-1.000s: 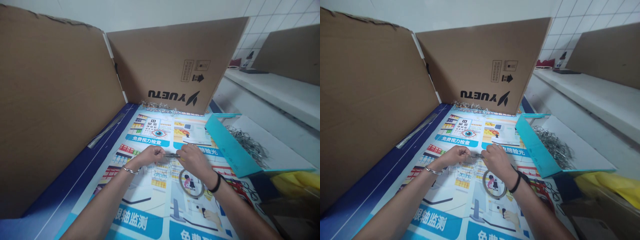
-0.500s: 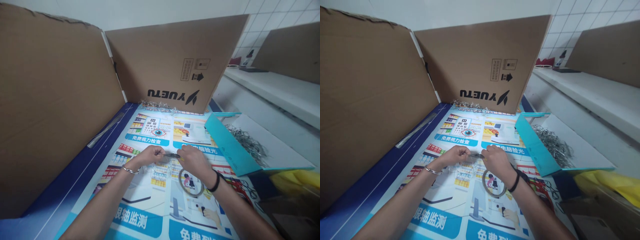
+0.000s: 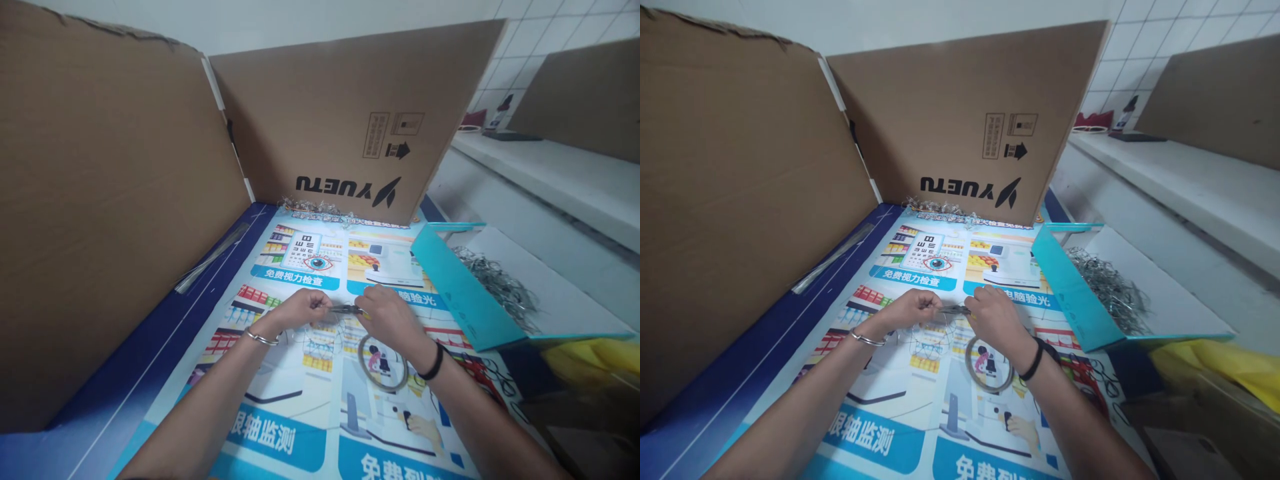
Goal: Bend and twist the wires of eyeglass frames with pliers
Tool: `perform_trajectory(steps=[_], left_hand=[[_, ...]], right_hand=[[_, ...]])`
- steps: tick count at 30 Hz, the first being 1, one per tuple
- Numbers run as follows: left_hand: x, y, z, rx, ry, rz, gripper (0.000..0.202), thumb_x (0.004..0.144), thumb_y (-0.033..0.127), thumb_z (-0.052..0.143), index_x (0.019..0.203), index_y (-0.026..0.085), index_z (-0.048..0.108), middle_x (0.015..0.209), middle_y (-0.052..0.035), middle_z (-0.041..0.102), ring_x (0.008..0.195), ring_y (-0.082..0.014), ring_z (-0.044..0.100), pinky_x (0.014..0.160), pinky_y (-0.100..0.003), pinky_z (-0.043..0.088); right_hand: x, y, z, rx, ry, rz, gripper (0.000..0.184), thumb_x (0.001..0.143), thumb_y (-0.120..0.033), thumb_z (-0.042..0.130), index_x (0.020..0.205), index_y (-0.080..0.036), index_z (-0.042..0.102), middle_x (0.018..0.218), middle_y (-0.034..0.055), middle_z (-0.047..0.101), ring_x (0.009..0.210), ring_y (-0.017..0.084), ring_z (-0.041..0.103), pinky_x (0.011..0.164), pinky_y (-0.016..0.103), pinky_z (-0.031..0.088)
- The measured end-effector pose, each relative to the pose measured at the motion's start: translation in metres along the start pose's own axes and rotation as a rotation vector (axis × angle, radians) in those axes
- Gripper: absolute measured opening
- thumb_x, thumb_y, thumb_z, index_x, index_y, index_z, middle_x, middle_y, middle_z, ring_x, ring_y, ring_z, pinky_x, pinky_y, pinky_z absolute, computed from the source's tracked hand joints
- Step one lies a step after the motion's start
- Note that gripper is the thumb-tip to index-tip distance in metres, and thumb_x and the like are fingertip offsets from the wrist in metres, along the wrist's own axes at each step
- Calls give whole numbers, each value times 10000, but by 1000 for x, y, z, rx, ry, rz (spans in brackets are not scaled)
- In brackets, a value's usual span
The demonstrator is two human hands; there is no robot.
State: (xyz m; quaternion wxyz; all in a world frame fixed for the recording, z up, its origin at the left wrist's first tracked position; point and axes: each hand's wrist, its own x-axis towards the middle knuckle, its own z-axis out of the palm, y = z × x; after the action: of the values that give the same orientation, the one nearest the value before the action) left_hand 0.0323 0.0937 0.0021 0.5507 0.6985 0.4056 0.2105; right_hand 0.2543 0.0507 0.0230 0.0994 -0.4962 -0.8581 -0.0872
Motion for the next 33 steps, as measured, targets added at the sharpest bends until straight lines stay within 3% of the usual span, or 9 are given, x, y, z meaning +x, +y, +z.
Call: perform_trajectory(steps=[13,17,24,29,33], left_hand=[[0,5,1,33,46,2,73,695,197,514,724,150,560,602,48,476,488,-57,449,459,-159,386],[1,2,-1,82,120,11,81,681,197,497,700,154,563,593,48,480,491,-62,447,460,-162,379],[5,-8,-7,119,200,3,120,695,226,501,744,154,585,631,27,526,514,-77,466,445,-157,381],[6,-9,-7,190,213,64,125,719,213,493,743,158,602,676,17,565,590,-92,493,518,-170,395],[9,-9,-8,218,262,122,122,728,208,502,718,157,613,717,5,601,643,-106,511,576,-187,398]], right_hand=[[1,-3,-1,-35,-22,43,62,793,-207,552,759,-204,603,783,43,583,794,177,506,664,287,284],[1,8,-7,-64,-8,162,129,827,-286,528,826,-201,626,828,59,614,849,195,536,680,284,310],[-7,30,-19,-58,-398,344,216,781,-399,534,758,-219,650,766,63,671,687,204,603,540,264,288],[-5,22,-20,-87,-365,359,277,798,-437,511,832,-208,662,814,87,683,730,225,627,557,267,324],[-2,19,-21,-59,-440,361,288,803,-444,501,822,-216,675,838,87,688,783,232,632,575,267,348]])
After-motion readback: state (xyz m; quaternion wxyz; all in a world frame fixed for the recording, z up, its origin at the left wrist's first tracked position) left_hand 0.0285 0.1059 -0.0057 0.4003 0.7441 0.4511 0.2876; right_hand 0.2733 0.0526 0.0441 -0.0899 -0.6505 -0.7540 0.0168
